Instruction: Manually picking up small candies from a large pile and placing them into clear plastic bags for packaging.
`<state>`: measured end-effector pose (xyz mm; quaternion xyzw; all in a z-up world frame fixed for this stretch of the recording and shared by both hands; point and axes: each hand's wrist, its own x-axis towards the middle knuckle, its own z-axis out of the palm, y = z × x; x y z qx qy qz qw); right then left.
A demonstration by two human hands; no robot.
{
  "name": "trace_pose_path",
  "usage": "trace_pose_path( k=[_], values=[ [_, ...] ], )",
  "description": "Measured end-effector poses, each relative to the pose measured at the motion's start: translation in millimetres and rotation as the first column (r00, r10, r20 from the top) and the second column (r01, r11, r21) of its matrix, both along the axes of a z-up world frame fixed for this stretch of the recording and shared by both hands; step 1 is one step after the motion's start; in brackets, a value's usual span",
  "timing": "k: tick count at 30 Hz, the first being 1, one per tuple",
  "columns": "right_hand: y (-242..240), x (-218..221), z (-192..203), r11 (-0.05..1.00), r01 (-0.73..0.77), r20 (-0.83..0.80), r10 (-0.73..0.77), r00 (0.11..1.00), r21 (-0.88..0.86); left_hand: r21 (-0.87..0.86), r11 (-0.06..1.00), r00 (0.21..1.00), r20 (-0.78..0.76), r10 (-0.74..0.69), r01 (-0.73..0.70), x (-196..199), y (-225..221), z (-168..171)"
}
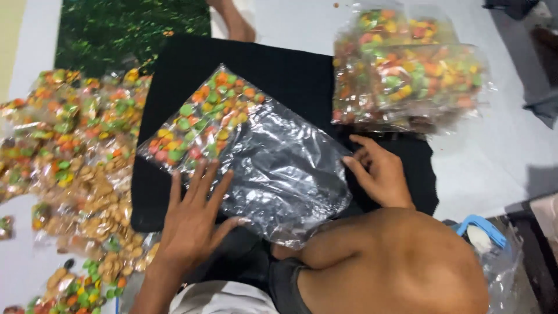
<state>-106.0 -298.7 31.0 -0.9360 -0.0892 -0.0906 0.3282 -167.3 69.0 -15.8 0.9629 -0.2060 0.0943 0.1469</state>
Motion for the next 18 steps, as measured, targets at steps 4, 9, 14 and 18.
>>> trace_pose_path(
  k=[4, 9, 14, 18],
  values=[
    [2.4, 0.3, 9.4, 0.988, 0.016, -0.146, 0.007, 0.989, 0.154, -0.023, 1.000, 0.999, 0.037, 0.000, 0.001, 4.1, 0.8, 13.2],
    [-8.4, 4.6, 11.8, 0.938, -0.134, -0.315, 0.239, 0.918, 0.320, -0.012, 1.000, 1.000, -0.015, -0.009, 0.009, 5.9, 7.8, 6.0],
    [-19.6, 9.3, 18.3, 0.672, -0.104, -0.298, 0.455, 0.839, 0.733, -0.044, 0.999, 1.000, 0.007, -0.006, 0.006, 4.9, 10.0, 10.3],
    [-18.3, 20.6, 26.7, 0.300, -0.113, -0.052, 0.492, 0.869, 0.947, -0.244, 0.968, 0.998, -0.014, 0.060, -0.061, 1.2, 8.7, 29.4]
  ],
)
